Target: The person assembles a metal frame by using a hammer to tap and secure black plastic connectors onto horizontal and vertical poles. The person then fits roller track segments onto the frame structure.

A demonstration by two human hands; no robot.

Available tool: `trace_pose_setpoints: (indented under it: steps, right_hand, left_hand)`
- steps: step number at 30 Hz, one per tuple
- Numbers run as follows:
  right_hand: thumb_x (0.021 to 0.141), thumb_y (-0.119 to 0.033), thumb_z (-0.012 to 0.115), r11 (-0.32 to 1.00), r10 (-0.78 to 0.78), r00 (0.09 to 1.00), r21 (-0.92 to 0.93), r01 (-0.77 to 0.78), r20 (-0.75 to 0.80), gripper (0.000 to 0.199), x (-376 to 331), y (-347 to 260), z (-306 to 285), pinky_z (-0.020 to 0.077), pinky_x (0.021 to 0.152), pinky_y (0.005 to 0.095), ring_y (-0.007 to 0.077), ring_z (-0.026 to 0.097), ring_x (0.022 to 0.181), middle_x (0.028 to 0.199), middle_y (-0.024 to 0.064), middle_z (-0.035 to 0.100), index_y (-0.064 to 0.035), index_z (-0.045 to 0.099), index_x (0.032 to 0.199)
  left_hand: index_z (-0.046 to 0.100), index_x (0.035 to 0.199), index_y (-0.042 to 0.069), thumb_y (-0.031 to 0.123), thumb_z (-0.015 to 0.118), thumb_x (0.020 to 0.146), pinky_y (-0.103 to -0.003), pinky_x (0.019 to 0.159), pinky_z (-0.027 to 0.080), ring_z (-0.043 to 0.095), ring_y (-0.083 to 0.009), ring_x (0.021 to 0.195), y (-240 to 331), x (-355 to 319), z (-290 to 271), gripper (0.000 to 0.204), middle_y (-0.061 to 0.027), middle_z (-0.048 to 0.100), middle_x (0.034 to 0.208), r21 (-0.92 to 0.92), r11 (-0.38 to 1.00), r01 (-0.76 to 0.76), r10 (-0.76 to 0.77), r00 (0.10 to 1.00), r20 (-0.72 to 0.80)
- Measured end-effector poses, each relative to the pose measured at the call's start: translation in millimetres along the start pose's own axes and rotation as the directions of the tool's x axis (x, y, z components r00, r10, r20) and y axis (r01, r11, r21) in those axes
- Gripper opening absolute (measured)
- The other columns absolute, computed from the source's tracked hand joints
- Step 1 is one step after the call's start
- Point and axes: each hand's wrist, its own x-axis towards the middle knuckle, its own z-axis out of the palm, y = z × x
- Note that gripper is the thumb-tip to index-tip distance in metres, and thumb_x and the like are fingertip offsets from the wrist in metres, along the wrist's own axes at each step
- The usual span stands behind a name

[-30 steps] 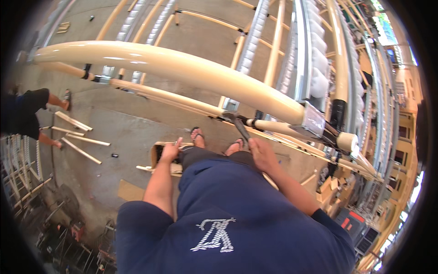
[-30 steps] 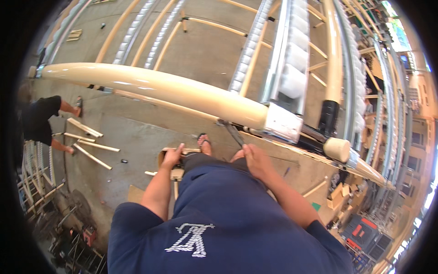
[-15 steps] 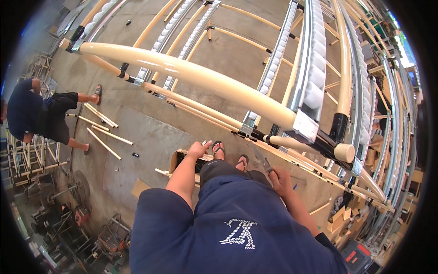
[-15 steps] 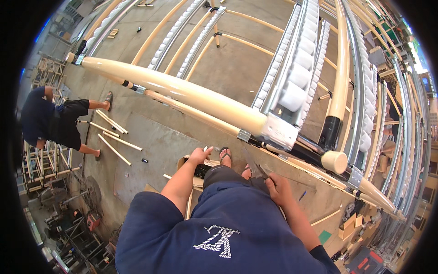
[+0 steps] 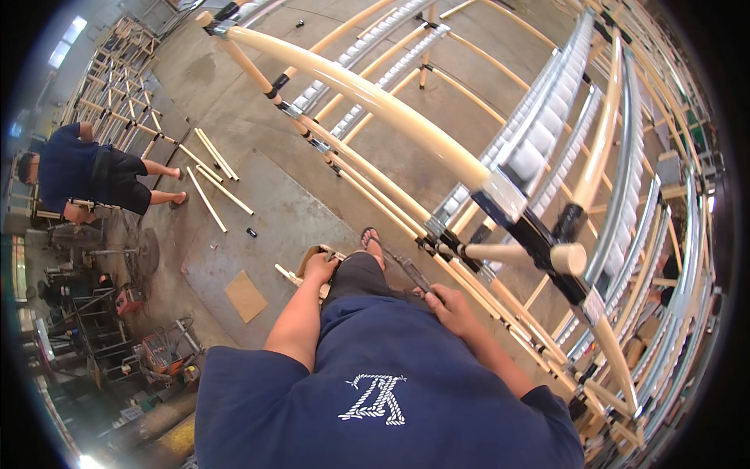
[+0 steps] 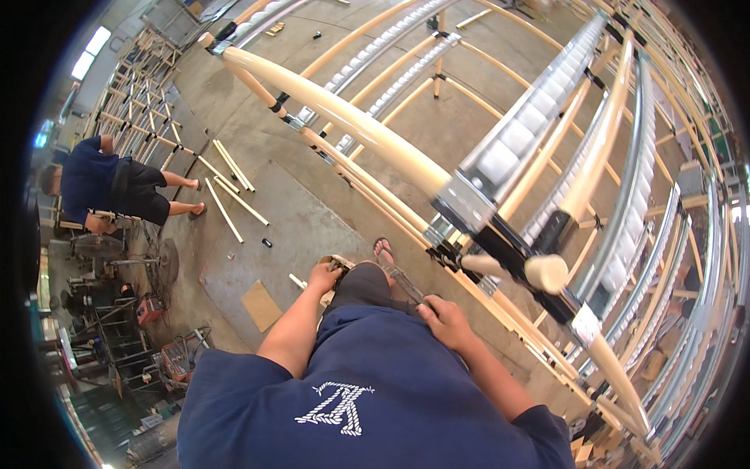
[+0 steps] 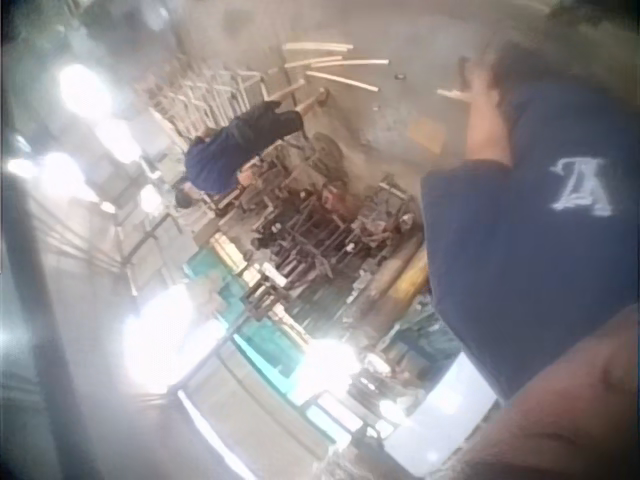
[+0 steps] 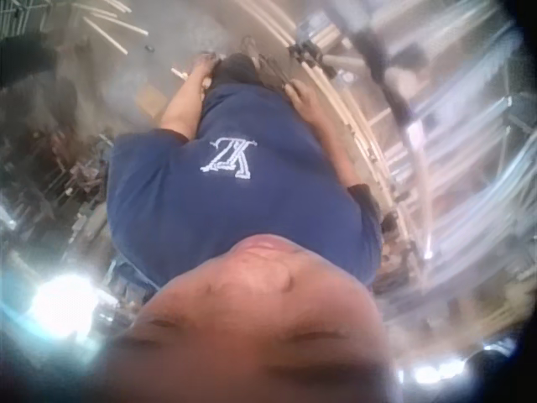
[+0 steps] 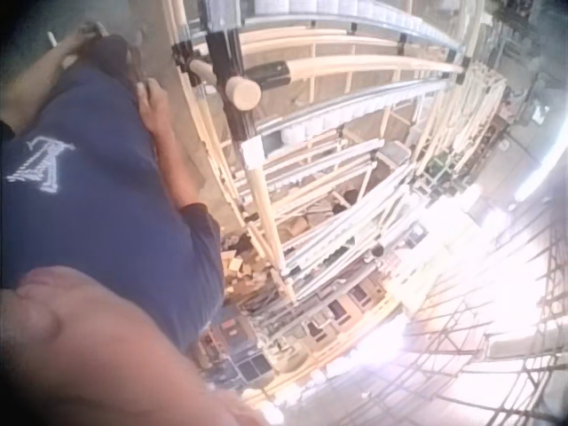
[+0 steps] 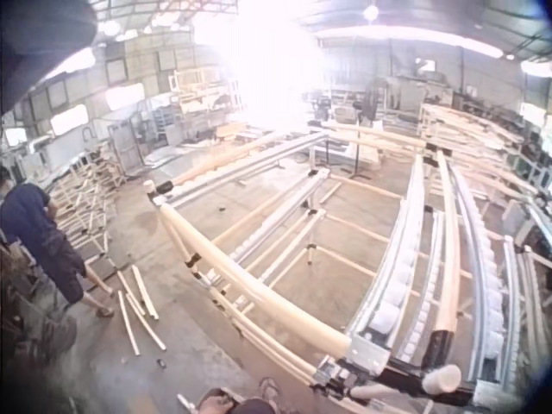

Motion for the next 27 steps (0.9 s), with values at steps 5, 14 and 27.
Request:
trace_pose_setpoints:
  steps: [5,14,27]
  right_hand:
    - [0.101,-0.025,0.056,0.999,-0.021,0.999,-0.045,0.022,0.033,0.028,70.4,-52.8,14.0,0.0492,0.074,0.0426,0.0372,0.066,0.082,0.086,0.0226,0.066,0.0026,0.063,0.105]
    - [0.103,-0.024,0.053,0.968,0.218,0.973,0.143,-0.205,-0.082,0.029,251.5,-130.2,68.7,0.0473,0.065,0.0341,0.0188,0.062,0.068,0.069,0.0075,0.057,0.0027,0.064,0.102]
    - [0.105,-0.027,0.050,0.977,0.144,0.979,-0.136,-0.164,-0.142,0.033,394.1,-201.8,95.9,0.0427,0.058,0.0327,0.0149,0.051,0.062,0.069,0.0080,0.059,0.0008,0.059,0.089]
  left_hand:
    - [0.072,0.095,-0.004,0.038,0.070,0.084,-0.046,0.083,0.053,0.069,-0.0408,0.094,-65.1,9.0,-21.2,0.044,-0.0259,0.071,0.096,-0.181,0.943,0.278,-0.280,0.960,0.017]
    - [0.073,0.102,0.005,0.027,0.070,0.083,-0.046,0.086,0.052,0.069,-0.0393,0.097,-97.1,148.3,-71.0,0.029,-0.0240,0.071,0.096,-0.220,0.936,0.274,-0.219,0.944,0.246]
    - [0.071,0.091,0.001,0.030,0.071,0.088,-0.038,0.060,0.050,0.062,-0.0206,0.061,-166.2,267.5,-81.4,0.028,-0.0096,0.067,0.072,-0.343,0.905,0.252,-0.189,0.960,0.209]
